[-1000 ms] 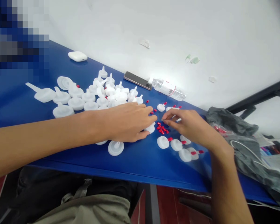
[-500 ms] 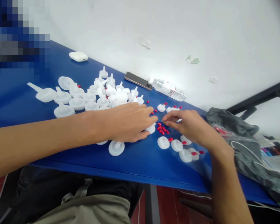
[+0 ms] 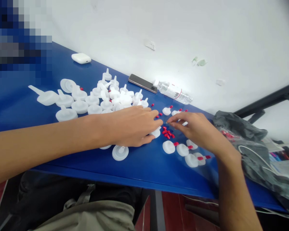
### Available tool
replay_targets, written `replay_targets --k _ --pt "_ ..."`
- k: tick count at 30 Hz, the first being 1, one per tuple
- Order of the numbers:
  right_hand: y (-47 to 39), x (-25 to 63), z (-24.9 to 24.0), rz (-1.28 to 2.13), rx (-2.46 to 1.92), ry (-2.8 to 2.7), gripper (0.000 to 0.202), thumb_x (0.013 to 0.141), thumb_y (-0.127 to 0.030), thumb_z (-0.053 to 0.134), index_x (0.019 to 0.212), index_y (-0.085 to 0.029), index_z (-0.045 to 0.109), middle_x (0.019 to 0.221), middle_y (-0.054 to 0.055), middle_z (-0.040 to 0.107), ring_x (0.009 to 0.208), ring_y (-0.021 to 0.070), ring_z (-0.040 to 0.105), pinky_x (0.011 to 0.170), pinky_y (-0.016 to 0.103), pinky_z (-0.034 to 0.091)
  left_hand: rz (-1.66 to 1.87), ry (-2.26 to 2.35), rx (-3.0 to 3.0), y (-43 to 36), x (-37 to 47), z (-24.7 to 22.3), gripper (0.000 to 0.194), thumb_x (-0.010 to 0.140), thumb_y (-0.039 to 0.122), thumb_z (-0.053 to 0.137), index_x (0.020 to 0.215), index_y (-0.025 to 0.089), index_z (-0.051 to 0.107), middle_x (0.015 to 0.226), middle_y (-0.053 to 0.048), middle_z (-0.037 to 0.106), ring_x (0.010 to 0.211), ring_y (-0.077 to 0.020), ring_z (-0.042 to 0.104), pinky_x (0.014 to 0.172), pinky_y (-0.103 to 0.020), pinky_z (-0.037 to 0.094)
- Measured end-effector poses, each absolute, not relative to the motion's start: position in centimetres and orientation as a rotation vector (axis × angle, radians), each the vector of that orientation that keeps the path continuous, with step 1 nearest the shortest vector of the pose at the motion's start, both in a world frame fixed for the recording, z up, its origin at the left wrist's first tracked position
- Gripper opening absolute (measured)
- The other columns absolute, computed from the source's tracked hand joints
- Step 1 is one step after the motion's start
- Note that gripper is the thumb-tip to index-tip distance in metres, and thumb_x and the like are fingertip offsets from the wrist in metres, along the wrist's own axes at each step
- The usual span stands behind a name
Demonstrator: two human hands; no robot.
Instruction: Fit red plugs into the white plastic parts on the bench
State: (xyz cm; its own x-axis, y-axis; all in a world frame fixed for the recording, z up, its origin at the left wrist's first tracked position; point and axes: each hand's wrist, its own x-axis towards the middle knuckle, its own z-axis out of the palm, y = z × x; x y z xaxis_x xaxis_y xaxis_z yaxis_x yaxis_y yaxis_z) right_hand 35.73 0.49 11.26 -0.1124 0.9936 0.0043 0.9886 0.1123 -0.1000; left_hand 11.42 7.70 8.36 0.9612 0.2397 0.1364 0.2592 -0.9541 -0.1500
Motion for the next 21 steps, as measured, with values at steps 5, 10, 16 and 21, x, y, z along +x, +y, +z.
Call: replay_targets --k 5,10,16,21 --pt "0.41 35.47 11.46 0.089 -2.019 -2.273 0.016 0.105 -0.022 0.068 0.11 -0.027 0.082 0.105 -0.002 0.087 0.085 0.0213 0.079 0.079 0.035 0.053 -0.192 -0.371 -2.944 7.71 11.32 8.35 0.023 0.11 0.037 0.063 0.12 0.018 0.068 0.113 -0.012 0.071 0.096 -0.0298 0.071 0.076 -0.041 0.049" --pt "0.4 35.31 11.46 0.099 -2.008 -2.275 0.018 0.107 -0.023 0.064 0.112 -0.026 0.081 0.107 -0.001 0.087 0.088 0.0213 0.078 0.081 0.035 0.052 -0.202 -0.369 -2.934 7.74 11.26 8.2 0.022 0.111 0.037 0.061 0.118 0.017 0.068 0.112 -0.012 0.071 0.095 -0.0299 0.071 0.077 -0.041 0.05" --pt "0.49 35.11 11.64 0.233 -2.059 -2.297 0.019 0.106 -0.025 0.065 0.119 -0.027 0.078 0.097 -0.002 0.085 0.079 0.0187 0.076 0.076 0.033 0.05 -0.214 -0.37 -2.909 7.62 11.31 8.15 0.023 0.11 0.038 0.062 0.117 0.018 0.069 0.113 -0.013 0.073 0.096 -0.0286 0.071 0.077 -0.039 0.049" --pt "0.47 34.83 11.89 0.242 -2.101 -2.289 0.019 0.106 -0.025 0.064 0.119 -0.027 0.077 0.095 -0.001 0.084 0.081 0.0191 0.075 0.075 0.032 0.05 -0.193 -0.377 -2.909 7.49 11.48 8.22 0.023 0.111 0.038 0.058 0.116 0.018 0.068 0.113 -0.013 0.072 0.096 -0.0295 0.071 0.077 -0.04 0.049"
